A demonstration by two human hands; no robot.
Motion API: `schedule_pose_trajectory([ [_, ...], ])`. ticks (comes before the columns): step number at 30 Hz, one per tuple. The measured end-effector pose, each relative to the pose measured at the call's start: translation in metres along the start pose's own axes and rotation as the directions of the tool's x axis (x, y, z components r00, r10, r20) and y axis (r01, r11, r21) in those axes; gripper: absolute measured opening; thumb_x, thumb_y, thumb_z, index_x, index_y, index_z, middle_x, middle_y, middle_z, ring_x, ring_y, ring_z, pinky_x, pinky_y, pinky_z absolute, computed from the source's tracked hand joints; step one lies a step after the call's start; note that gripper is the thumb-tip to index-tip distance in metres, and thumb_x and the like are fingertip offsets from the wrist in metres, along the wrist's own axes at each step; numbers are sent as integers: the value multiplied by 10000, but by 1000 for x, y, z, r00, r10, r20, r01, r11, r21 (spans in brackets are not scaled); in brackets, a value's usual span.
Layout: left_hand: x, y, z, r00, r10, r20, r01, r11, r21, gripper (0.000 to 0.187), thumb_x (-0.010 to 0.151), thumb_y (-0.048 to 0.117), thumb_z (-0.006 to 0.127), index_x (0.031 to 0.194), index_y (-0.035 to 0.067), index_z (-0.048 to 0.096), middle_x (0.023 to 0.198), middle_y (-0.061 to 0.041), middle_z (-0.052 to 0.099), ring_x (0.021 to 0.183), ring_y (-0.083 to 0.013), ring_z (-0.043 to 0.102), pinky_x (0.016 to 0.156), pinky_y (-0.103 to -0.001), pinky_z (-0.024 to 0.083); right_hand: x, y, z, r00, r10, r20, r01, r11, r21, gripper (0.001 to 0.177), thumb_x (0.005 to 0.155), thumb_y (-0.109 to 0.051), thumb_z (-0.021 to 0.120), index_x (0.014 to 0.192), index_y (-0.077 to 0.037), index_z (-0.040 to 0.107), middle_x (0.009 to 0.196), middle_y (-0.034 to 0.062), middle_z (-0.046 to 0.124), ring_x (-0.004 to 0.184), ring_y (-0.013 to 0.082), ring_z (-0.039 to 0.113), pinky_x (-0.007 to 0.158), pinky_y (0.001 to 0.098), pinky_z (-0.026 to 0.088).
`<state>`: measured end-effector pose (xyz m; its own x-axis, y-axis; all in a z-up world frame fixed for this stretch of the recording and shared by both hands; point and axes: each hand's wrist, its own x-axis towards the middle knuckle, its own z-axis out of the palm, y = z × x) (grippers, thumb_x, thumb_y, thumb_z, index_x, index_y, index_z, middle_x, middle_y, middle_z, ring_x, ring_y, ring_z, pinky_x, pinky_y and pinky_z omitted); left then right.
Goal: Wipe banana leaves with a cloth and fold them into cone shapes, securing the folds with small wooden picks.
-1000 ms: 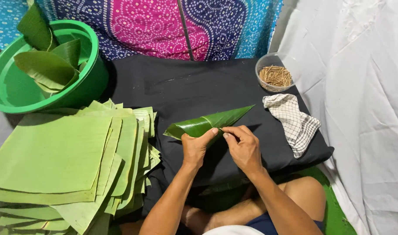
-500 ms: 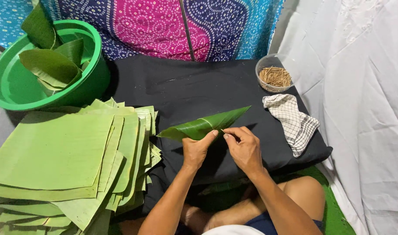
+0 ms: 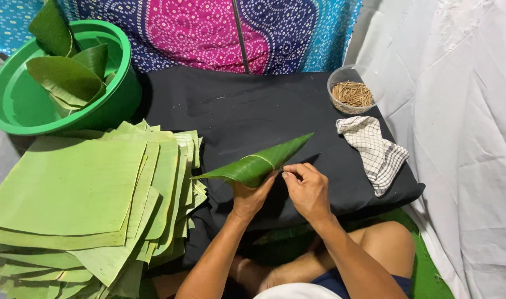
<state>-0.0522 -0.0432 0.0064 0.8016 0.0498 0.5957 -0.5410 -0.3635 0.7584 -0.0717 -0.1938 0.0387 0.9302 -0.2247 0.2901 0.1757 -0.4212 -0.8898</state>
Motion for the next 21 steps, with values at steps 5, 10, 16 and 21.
schedule_pose_trajectory([
  [5,2,17,2,980,-190,-56,163,936,-312,196,757,-56,828,921,-79,723,848,-135,761,765,-173,732,677,-285,592,-1,5,5,1000,-5,-8,5,1000,-4,106,816,-51,768,903,-90,813,755,100,724,695,231,725,556,328,577],
  [10,-8,-8,21,745,-659,-105,538,686,-491,446,591,27,1007,963,-17,764,907,-121,781,817,-147,718,690,-364,618,-4,4,10,995,-83,-60,86,995,49,87,856,-68,771,927,-105,805,778,89,723,721,229,726,584,336,575],
  [16,-3,-4,17,475,-870,133,644,240,-726,368,673,34,953,982,-36,765,863,-187,768,747,-277,758,635,-441,624,-8,3,12,980,-167,-112,176,981,79,48,921,-77,747,944,-90,787,805,68,722,735,219,717,628,320,567],
  [21,4,2,15,493,-865,96,650,293,-701,324,664,12,944,939,-40,780,818,-165,765,721,-244,752,639,-412,619,-7,12,9,998,-61,-14,62,980,188,136,889,-39,759,1009,-79,809,883,98,763,828,204,742,691,332,591],
])
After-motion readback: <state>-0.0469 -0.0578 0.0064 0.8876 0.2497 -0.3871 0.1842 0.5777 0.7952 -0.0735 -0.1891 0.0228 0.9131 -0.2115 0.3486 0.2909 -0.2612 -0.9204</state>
